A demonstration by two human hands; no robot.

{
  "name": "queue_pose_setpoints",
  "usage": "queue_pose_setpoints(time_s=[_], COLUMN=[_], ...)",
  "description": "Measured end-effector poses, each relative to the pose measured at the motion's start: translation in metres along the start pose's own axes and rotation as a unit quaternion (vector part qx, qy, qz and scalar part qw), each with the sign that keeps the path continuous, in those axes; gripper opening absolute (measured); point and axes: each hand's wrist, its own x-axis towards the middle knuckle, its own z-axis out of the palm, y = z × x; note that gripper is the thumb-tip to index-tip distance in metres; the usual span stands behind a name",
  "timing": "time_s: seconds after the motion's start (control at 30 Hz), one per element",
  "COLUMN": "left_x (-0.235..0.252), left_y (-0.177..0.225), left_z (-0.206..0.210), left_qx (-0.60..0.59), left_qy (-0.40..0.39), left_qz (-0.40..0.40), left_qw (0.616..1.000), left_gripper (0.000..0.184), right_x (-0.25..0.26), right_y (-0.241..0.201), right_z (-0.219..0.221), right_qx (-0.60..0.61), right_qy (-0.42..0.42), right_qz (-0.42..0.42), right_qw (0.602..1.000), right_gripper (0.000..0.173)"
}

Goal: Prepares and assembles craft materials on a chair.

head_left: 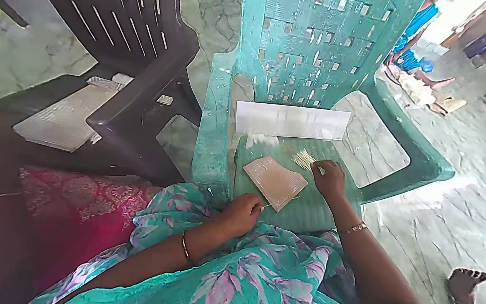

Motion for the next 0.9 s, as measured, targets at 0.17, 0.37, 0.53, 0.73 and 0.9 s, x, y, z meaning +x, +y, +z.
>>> queue_pose_setpoints(time_s=[0.17, 0.37, 0.53, 0.73, 0.9], left_x=[0.000, 0.000, 0.005, 0.007, 0.008], left_y=[-0.006, -0.011, -0.013, -0.017, -0.018], left_z=[0.000, -0.001, 0.005, 0.008, 0.015], left_qx=[-0.002, 0.009, 0.000, -0.006, 0.002], left_qy=[-0.018, -0.033, -0.039, -0.023, 0.007], left_qz=[0.001, 0.002, 0.014, 0.027, 0.028], left_qw=[1.000, 0.999, 0.999, 0.999, 1.000], left_gripper=[0.031, 0.031, 0.032, 0.033, 0.036], right_x=[0.035, 0.018, -0.006, 0.004, 0.048], right_y=[-0.003, 0.013, 0.020, -0.004, -0.041], right_z=[0.029, 0.016, 0.012, 0.026, 0.054], right_qx=[-0.047, -0.022, 0.009, 0.006, -0.006], right_qy=[-0.025, 0.016, -0.015, -0.099, -0.094], right_qz=[0.069, 0.103, 0.084, -0.046, -0.126], right_qw=[0.996, 0.994, 0.996, 0.994, 0.988], right_gripper=[0.026, 0.029, 0.027, 0.023, 0.026])
